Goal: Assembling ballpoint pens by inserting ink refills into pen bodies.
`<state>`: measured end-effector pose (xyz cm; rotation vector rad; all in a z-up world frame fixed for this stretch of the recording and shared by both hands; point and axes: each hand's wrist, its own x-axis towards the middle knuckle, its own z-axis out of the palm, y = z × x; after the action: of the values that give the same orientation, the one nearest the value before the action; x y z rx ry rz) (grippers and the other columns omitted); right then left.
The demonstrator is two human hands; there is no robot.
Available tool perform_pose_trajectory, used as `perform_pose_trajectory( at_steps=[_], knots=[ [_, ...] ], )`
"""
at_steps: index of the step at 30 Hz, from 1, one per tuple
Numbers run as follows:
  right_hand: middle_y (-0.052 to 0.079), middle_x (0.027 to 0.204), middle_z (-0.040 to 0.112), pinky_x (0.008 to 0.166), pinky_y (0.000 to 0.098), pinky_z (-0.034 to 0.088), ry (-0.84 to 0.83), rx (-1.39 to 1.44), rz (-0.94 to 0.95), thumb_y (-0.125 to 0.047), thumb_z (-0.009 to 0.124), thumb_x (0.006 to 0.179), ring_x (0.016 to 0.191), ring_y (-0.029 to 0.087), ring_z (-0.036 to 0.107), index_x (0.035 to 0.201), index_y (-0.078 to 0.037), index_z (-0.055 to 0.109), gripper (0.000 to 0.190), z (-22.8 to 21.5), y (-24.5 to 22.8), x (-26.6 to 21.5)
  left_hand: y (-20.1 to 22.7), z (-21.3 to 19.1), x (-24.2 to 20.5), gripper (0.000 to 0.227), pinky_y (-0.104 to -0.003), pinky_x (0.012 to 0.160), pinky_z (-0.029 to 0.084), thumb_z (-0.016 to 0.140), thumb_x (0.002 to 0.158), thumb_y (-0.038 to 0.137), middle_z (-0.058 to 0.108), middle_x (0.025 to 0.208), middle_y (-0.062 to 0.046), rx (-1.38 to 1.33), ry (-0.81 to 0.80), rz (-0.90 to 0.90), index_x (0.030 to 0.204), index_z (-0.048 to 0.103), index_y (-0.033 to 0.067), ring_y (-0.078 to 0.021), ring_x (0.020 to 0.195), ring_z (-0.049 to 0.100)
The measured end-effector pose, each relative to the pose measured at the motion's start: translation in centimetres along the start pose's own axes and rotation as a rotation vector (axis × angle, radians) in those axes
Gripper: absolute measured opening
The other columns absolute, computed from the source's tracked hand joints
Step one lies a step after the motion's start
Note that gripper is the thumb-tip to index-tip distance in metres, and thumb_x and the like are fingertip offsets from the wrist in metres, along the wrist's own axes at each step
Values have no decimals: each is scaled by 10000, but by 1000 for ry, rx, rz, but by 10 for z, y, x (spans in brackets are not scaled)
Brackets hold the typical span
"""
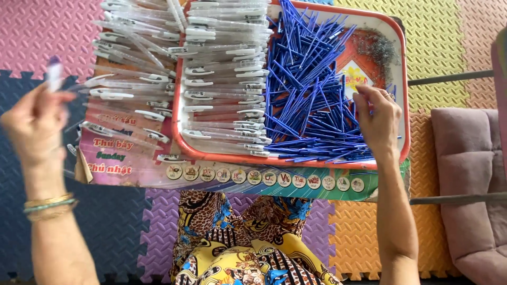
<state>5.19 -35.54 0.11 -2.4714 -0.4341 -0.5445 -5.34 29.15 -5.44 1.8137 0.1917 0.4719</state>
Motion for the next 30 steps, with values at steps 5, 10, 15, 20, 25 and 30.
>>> perform_pose_trajectory(
  at_steps=[5, 10, 15, 20, 25, 30],
  knots=[
    [186, 1069, 780, 732, 418, 558, -216, -186, 134, -170, 876, 1049, 803, 302, 694, 1152, 24, 859, 220, -8, 26, -8, -161, -88, -15, 156, -296, 744, 546, 724, 1393, -102, 812, 1184, -201, 531, 173, 155, 1498, 818, -170, -181, 866, 651],
    [170, 1160, 778, 819, 468, 596, -355, -292, 231, -158, 794, 1058, 888, 351, 735, 1129, 0, 849, 182, 3, 36, -11, -207, -92, -29, 527, -576, 926, 535, 756, 1189, 89, 650, 1368, -449, 870, 134, -41, 1559, 532, -213, -570, 1137, 675],
    [150, 1191, 729, 880, 491, 579, -491, -298, 280, -265, 726, 1102, 966, 347, 720, 1141, -44, 824, 245, -1, 36, -10, -181, -80, -13, 573, -567, 1077, 485, 814, 1151, -37, 590, 1504, -457, 826, 177, 108, 1591, 514, -248, -575, 1322, 613],
    [178, 1191, 712, 929, 492, 562, -448, -193, 247, -224, 731, 1095, 1044, 353, 681, 1113, -14, 798, 222, 3, 59, -11, -99, -41, 10, 495, -544, 936, 621, 769, 1153, -284, 545, 1552, -417, 665, 177, 404, 1602, 563, -276, -522, 1334, 601],
    [81, 973, 734, 804, 276, 651, 40, 406, 438, -42, 538, 1250, 850, 163, 747, 1235, 3, 581, 64, -11, 75, 13, -16, 11, 14, 467, -722, 1009, 596, 761, 1200, -217, 532, 1629, -474, 641, 109, 520, 1621, 568, -276, -641, 1403, 619],
    [87, 920, 726, 581, 286, 573, -88, 173, 545, -108, 644, 1192, 691, 171, 672, 1229, -1, 702, 127, 11, 116, 34, 52, 70, 9, 434, -630, 1216, 529, 750, 1227, -77, 505, 1675, -419, 588, 50, 576, 1596, 593, -243, -569, 1512, 561]
  ],
)
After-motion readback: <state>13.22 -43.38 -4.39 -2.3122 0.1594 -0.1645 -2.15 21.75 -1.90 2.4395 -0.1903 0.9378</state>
